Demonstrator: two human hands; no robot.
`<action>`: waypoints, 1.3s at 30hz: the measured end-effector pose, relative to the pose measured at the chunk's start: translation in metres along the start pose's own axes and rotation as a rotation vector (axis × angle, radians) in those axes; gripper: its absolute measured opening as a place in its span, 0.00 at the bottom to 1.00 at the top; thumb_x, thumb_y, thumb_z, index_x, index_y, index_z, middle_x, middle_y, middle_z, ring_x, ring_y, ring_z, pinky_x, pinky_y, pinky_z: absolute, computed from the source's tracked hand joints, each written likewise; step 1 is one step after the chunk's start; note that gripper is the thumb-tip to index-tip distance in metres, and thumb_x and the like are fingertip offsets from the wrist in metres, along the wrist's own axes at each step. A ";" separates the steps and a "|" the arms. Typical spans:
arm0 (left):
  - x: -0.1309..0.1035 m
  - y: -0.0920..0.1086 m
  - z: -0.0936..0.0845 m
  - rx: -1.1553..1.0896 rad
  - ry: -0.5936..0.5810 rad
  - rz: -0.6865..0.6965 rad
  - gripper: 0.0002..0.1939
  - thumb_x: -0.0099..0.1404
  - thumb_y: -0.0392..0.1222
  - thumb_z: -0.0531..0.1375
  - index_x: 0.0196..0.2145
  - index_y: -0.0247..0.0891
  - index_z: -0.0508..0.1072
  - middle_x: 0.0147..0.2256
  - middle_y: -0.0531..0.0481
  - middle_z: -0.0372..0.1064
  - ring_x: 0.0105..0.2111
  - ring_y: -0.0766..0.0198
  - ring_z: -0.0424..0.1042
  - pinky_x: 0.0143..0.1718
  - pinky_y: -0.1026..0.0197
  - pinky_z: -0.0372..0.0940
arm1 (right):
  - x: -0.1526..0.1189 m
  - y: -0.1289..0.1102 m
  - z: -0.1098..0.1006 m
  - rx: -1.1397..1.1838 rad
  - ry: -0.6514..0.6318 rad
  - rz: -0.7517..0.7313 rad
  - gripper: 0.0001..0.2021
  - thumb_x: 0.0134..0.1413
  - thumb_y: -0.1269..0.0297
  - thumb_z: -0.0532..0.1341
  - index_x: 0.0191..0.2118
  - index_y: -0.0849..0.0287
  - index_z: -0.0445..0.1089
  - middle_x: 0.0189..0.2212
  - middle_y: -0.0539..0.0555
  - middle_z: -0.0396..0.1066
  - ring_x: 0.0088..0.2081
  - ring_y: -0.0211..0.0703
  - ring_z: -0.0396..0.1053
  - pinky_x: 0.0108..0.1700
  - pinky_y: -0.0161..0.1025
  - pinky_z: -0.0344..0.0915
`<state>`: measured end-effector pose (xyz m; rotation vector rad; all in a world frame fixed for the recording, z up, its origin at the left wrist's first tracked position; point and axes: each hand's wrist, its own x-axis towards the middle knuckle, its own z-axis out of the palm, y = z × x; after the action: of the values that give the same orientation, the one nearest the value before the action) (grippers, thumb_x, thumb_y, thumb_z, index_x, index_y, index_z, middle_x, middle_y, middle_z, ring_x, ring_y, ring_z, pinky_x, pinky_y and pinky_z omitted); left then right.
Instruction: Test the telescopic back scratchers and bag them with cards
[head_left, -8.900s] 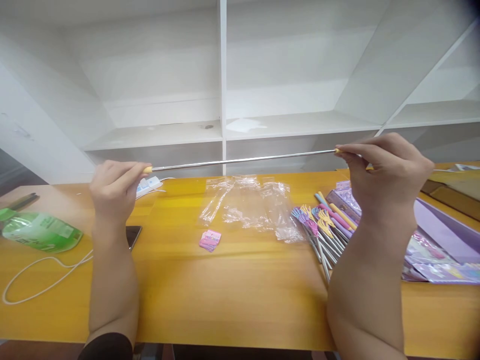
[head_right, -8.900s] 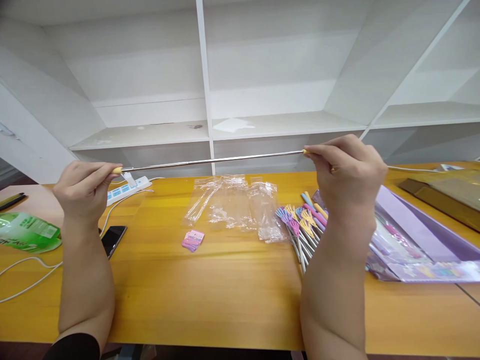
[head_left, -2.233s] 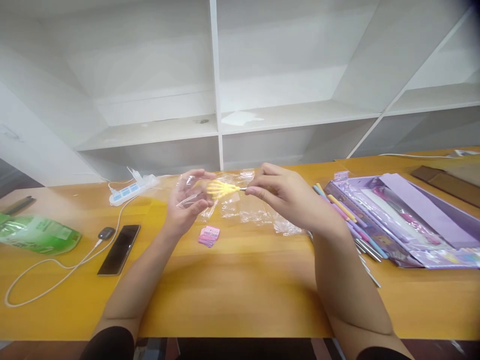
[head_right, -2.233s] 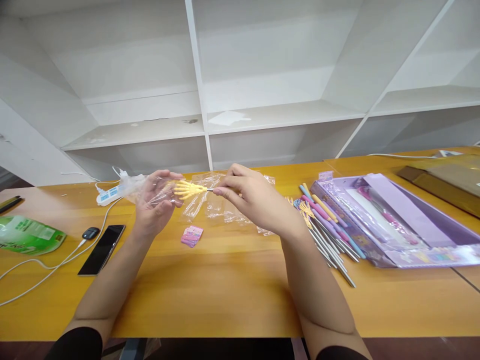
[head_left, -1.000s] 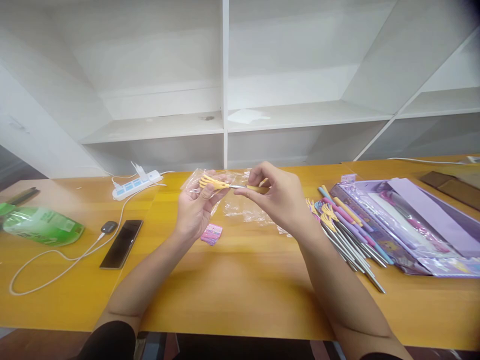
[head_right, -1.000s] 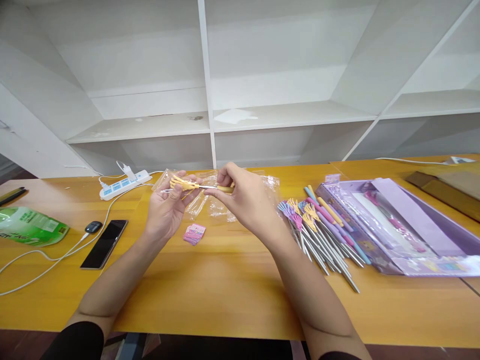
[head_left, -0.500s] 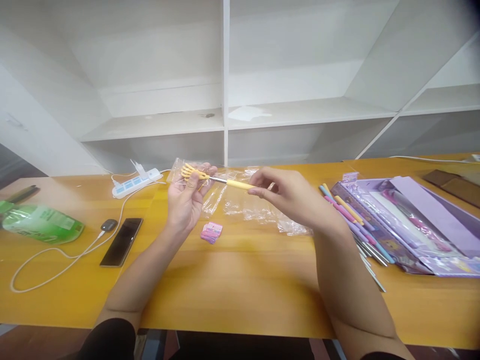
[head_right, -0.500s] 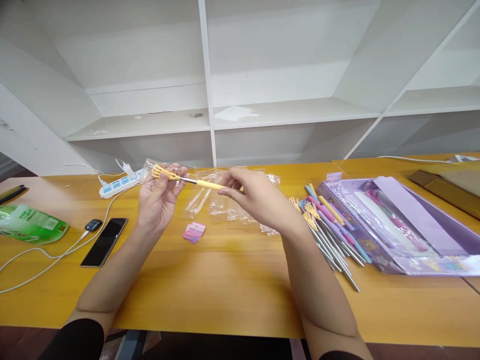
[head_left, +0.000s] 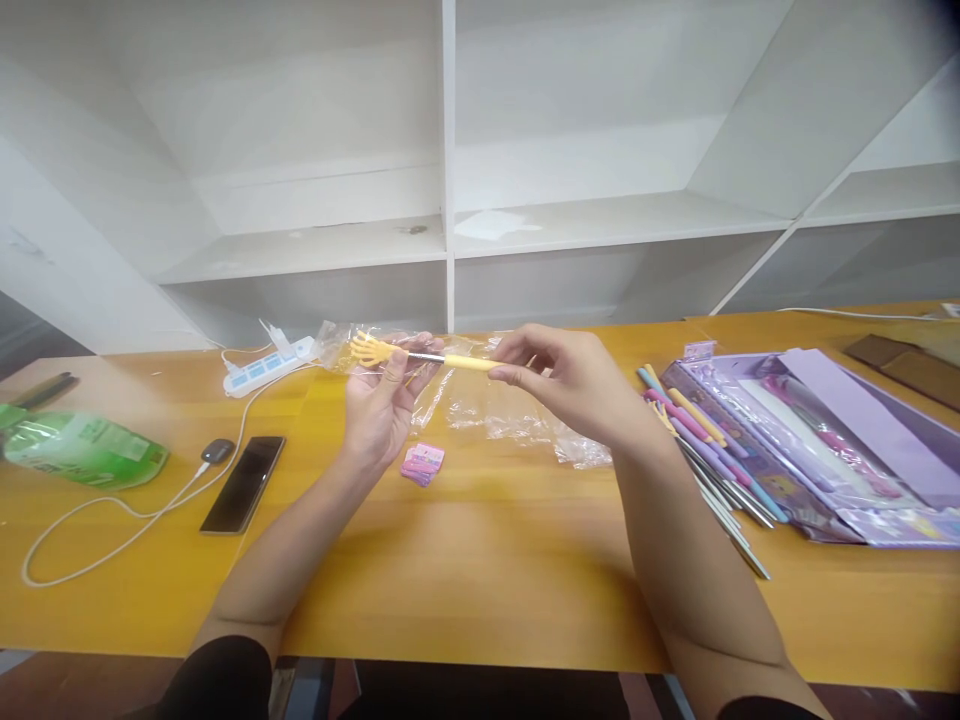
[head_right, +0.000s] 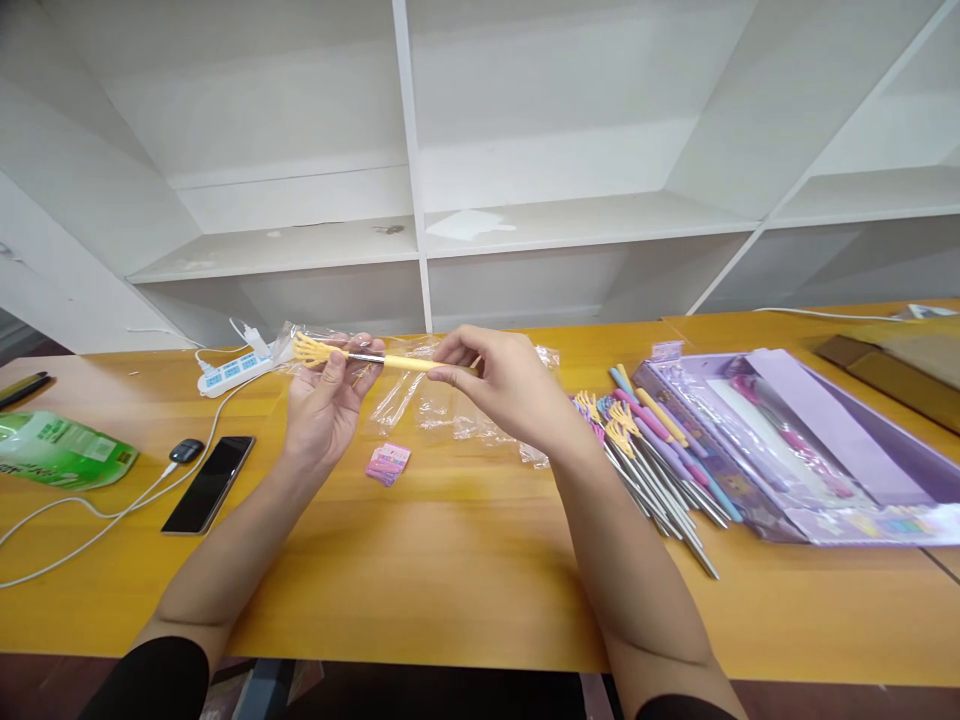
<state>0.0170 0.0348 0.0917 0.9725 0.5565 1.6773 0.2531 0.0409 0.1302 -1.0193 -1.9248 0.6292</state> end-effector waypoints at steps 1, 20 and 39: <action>0.000 0.000 0.000 0.006 -0.008 -0.001 0.17 0.65 0.46 0.76 0.45 0.38 0.78 0.49 0.45 0.82 0.55 0.53 0.82 0.62 0.50 0.76 | 0.001 0.001 0.000 0.013 -0.002 0.010 0.12 0.64 0.51 0.71 0.44 0.53 0.80 0.37 0.52 0.82 0.35 0.42 0.75 0.38 0.42 0.68; 0.037 0.030 -0.035 0.185 0.036 0.071 0.16 0.68 0.44 0.72 0.53 0.45 0.81 0.46 0.48 0.82 0.46 0.63 0.79 0.40 0.66 0.69 | 0.015 0.019 0.003 0.195 0.108 0.101 0.08 0.61 0.57 0.71 0.40 0.54 0.83 0.37 0.52 0.79 0.31 0.37 0.70 0.37 0.41 0.69; 0.047 0.062 -0.051 0.293 -0.033 -0.018 0.23 0.68 0.58 0.71 0.50 0.37 0.83 0.41 0.43 0.83 0.38 0.58 0.83 0.38 0.58 0.82 | 0.010 0.011 0.000 0.246 0.212 0.100 0.05 0.62 0.62 0.70 0.39 0.55 0.83 0.34 0.51 0.78 0.29 0.35 0.69 0.37 0.39 0.68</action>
<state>-0.0641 0.0644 0.1257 1.1983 0.8029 1.5880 0.2547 0.0558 0.1268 -0.9865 -1.5774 0.7623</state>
